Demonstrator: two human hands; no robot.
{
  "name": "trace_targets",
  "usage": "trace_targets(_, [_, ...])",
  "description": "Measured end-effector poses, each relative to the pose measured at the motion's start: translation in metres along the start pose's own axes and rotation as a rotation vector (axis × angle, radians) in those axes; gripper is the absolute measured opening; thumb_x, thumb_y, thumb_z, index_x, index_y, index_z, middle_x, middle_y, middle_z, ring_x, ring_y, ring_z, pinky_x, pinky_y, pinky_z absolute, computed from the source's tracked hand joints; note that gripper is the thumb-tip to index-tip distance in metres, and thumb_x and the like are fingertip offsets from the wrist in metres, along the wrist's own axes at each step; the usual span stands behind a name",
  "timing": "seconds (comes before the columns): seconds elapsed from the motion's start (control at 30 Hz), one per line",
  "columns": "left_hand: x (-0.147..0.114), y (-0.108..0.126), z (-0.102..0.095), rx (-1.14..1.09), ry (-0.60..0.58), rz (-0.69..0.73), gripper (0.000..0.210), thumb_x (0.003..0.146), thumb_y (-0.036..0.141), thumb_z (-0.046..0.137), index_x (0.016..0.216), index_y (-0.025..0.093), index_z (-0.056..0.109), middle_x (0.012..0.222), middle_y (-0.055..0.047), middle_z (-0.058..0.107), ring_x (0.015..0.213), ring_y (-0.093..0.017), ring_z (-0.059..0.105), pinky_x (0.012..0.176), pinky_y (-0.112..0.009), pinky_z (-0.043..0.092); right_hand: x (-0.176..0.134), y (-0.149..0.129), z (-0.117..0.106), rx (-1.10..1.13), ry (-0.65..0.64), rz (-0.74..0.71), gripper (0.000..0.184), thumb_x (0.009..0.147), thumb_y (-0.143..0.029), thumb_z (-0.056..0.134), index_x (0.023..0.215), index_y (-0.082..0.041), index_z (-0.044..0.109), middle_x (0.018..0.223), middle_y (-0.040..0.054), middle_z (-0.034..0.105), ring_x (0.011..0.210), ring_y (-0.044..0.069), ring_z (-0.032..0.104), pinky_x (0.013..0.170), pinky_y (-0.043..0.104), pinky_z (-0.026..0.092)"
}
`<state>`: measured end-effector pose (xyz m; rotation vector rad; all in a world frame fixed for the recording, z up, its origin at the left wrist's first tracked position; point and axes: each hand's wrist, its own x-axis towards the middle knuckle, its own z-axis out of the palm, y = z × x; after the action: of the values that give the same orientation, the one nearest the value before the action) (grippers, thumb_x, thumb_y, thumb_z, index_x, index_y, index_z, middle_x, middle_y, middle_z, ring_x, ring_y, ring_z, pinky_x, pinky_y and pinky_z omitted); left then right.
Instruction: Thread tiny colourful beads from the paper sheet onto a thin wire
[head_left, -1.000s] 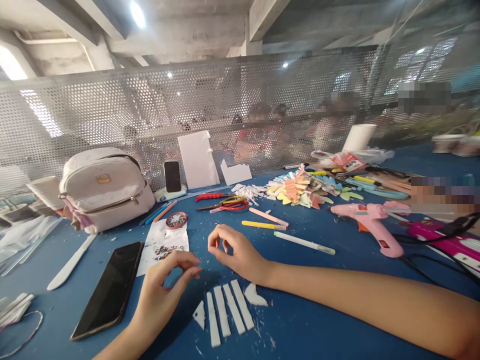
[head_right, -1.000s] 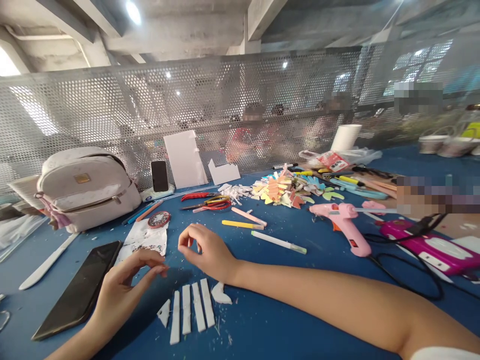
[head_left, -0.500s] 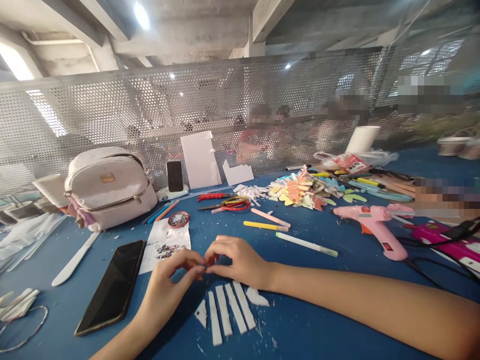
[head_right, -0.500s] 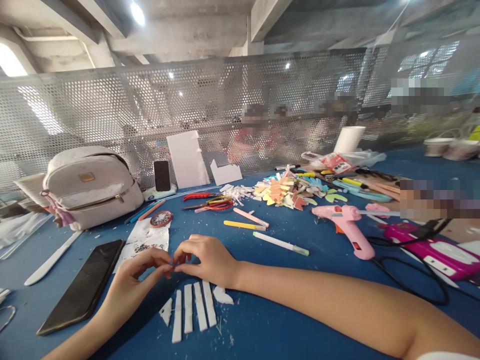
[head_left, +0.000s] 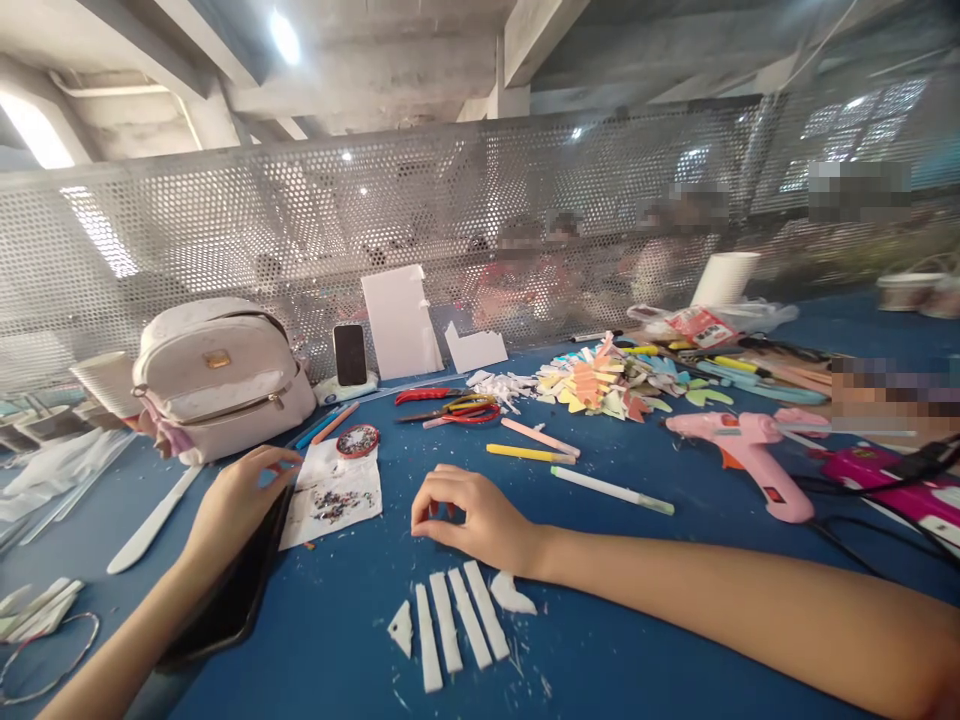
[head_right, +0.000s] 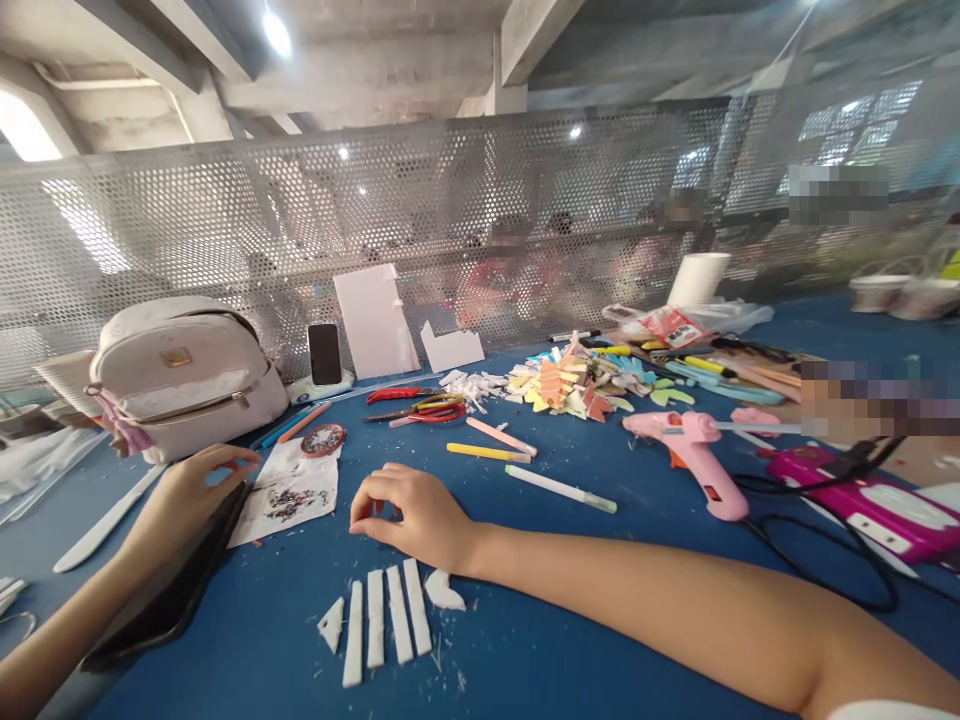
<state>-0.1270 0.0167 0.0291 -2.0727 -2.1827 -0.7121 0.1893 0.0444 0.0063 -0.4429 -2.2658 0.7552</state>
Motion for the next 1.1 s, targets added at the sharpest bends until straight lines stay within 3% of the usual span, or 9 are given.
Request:
trace_targets(0.1, [0.001, -0.012, 0.002, 0.044, -0.058, -0.006, 0.027, 0.085, 0.035, 0.051, 0.089, 0.022, 0.073, 0.093, -0.006, 0.078, 0.083, -0.028, 0.071, 0.073, -0.031, 0.049, 0.001, 0.000, 0.000, 0.000, -0.012, -0.012, 0.009, 0.088, -0.019, 0.069, 0.080, -0.019, 0.064, 0.081, 0.0002, 0.068, 0.076, 0.015, 0.054, 0.071, 0.025, 0.043])
trace_targets(0.4, [-0.003, 0.001, 0.010, 0.122, -0.124, 0.069, 0.028, 0.087, 0.036, 0.050, 0.089, 0.023, 0.075, 0.096, -0.007, 0.078, 0.086, -0.027, 0.070, 0.076, -0.033, 0.046, 0.001, 0.000, 0.000, -0.028, -0.036, -0.029, 0.009, 0.090, -0.020, 0.067, 0.082, -0.019, 0.064, 0.082, 0.0006, 0.067, 0.078, 0.015, 0.054, 0.071, 0.026, 0.044])
trace_targets(0.87, [-0.002, 0.005, 0.017, 0.175, -0.087, 0.103, 0.026, 0.085, 0.034, 0.050, 0.081, 0.022, 0.072, 0.092, -0.009, 0.077, 0.085, -0.030, 0.069, 0.080, -0.038, 0.045, 0.001, 0.000, 0.000, -0.026, -0.038, -0.043, 0.009, 0.090, -0.019, 0.067, 0.082, -0.019, 0.063, 0.081, 0.0003, 0.067, 0.078, 0.015, 0.054, 0.071, 0.026, 0.044])
trace_targets(1.1, [-0.006, 0.015, 0.010, 0.085, -0.033, 0.036, 0.022, 0.081, 0.030, 0.049, 0.082, 0.022, 0.070, 0.080, -0.004, 0.076, 0.071, -0.024, 0.069, 0.065, -0.029, 0.047, 0.000, 0.000, 0.000, -0.044, -0.040, -0.030, 0.009, 0.091, -0.021, 0.066, 0.083, -0.019, 0.064, 0.083, 0.0016, 0.068, 0.079, 0.016, 0.055, 0.072, 0.027, 0.044])
